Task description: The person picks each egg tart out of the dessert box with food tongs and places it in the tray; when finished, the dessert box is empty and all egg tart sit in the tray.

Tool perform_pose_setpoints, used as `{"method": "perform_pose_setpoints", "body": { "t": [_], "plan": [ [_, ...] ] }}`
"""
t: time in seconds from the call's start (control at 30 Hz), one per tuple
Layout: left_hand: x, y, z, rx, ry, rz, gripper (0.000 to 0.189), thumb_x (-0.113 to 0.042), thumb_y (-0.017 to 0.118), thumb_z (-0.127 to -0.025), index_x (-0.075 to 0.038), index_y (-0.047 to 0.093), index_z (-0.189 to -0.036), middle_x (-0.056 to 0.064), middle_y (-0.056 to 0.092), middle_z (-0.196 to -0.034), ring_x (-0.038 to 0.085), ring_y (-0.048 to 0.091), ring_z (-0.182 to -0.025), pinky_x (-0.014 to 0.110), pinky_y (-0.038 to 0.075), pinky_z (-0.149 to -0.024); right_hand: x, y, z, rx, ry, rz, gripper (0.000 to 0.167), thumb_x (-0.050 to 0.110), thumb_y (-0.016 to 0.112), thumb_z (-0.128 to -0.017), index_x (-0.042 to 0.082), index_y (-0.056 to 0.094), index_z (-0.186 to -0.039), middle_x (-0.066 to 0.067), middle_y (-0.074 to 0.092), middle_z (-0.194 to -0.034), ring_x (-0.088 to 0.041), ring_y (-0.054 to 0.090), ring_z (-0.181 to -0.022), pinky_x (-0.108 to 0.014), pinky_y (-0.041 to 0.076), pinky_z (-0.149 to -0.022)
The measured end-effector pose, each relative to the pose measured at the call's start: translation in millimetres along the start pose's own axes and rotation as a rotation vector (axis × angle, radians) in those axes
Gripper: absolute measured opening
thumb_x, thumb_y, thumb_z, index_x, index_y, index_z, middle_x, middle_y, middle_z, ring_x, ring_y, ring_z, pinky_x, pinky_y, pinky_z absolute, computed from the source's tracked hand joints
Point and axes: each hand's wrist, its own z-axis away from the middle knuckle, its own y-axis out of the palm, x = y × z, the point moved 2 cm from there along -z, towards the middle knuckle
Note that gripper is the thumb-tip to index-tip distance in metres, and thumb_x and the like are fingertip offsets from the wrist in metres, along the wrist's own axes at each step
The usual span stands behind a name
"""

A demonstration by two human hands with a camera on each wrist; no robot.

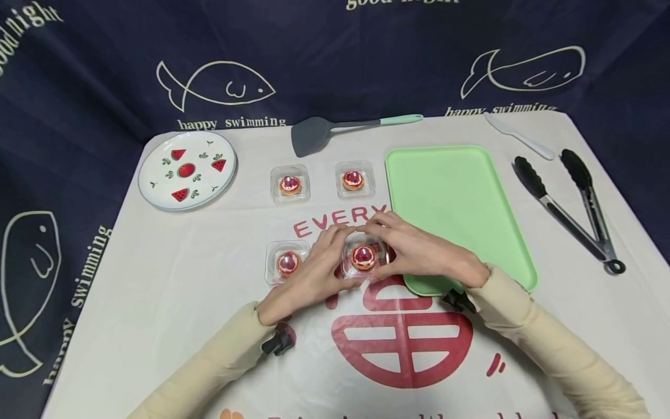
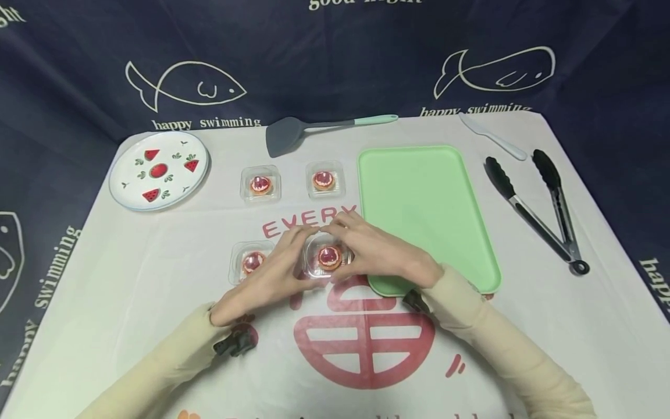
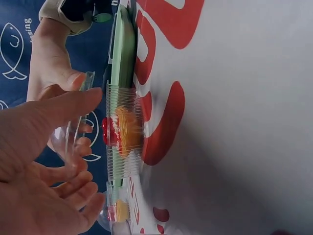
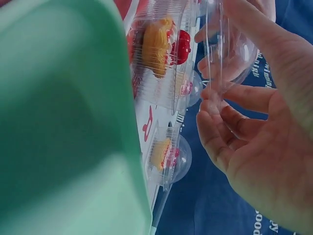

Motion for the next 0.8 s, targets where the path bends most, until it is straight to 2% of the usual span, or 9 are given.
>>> {"method": "perform_pose_setpoints", "body": {
  "t": [0.1,0.17,0.23,0.33,0.43,0.53,0.67,0.8],
  "plan": [
    [-0.2,-0.9,0.9,-0.03,0.032,-0.019,0.084,-0.015,0.086,-0.073,-0.002,0.039,-0.142,0.015,0.046,-0.135,0.027,0.041,-0.127,0.046,0.035,-0.11,-1.4,-4.0,1.3,-0.002,0.012,-0.055,0.073,0.042,0.082,-0.077,0.004,0.056,-0.134,-0.007,0.053,-0.129,-0.021,0.046,-0.119,-0.043,0.047,-0.099],
    [-0.7,-1.7,1.9,-0.057,0.057,-0.041,0.084,-0.014,0.086,-0.073,-0.001,0.039,-0.142,0.015,0.047,-0.135,0.028,0.042,-0.126,0.046,0.036,-0.109,-3.7,-6.8,1.7,-0.009,0.008,-0.109,0.065,0.037,0.077,-0.084,0.002,0.055,-0.134,-0.009,0.056,-0.127,-0.023,0.05,-0.117,-0.046,0.047,-0.098],
    [-1.9,-3.1,3.1,-0.085,0.084,-0.061,0.084,-0.01,0.085,-0.073,-0.001,0.038,-0.143,0.015,0.047,-0.134,0.027,0.042,-0.125,0.045,0.036,-0.109,-6.2,-9.6,1.9,-0.022,0.019,-0.176,0.054,0.031,0.067,-0.093,0.002,0.054,-0.136,-0.01,0.059,-0.127,-0.023,0.053,-0.117,-0.047,0.046,-0.099],
    [-4.4,-5.1,4.3,-0.126,0.133,-0.106,0.081,-0.001,0.08,-0.074,-0.001,0.038,-0.143,0.014,0.048,-0.135,0.027,0.043,-0.126,0.044,0.037,-0.109,-11.0,-11.7,0.5,-0.014,0.05,-0.335,0.04,0.022,0.048,-0.103,-0.003,0.055,-0.134,-0.013,0.066,-0.116,-0.024,0.061,-0.105,-0.044,0.05,-0.094],
    [-6.7,-6.3,4.6,-0.165,0.182,-0.173,0.076,0.004,0.074,-0.076,0.0,0.038,-0.143,0.014,0.047,-0.137,0.028,0.043,-0.127,0.042,0.037,-0.109,-13.9,-12.0,-1.2,0.053,0.123,-0.551,0.047,0.026,0.033,-0.108,-0.01,0.057,-0.128,-0.017,0.068,-0.109,-0.027,0.065,-0.099,-0.039,0.053,-0.091],
    [-8.5,-6.7,4.6,-0.204,0.218,-0.25,0.072,0.003,0.072,-0.078,0.001,0.039,-0.142,0.016,0.047,-0.138,0.029,0.043,-0.127,0.043,0.038,-0.107,-13.9,-11.0,-2.5,0.158,0.198,-0.716,0.063,0.039,0.025,-0.107,-0.013,0.056,-0.125,-0.021,0.068,-0.108,-0.031,0.066,-0.099,-0.036,0.054,-0.09],
    [-10.2,-6.5,4.1,-0.238,0.244,-0.328,0.066,0.002,0.071,-0.08,0.002,0.042,-0.14,0.016,0.049,-0.136,0.03,0.044,-0.126,0.043,0.041,-0.102,-12.2,-8.9,-2.4,0.28,0.267,-0.82,0.077,0.055,0.022,-0.103,-0.01,0.055,-0.128,-0.019,0.069,-0.113,-0.032,0.066,-0.102,-0.034,0.054,-0.09],
    [-10.1,-5.5,3.8,-0.25,0.267,-0.373,0.063,0.0,0.071,-0.081,0.001,0.044,-0.138,0.015,0.05,-0.134,0.03,0.045,-0.125,0.044,0.042,-0.101,-11.7,-5.6,-2.0,0.377,0.285,-0.886,0.075,0.052,0.019,-0.104,-0.009,0.053,-0.132,-0.022,0.065,-0.121,-0.036,0.062,-0.11,-0.034,0.052,-0.094]
  ]
}}
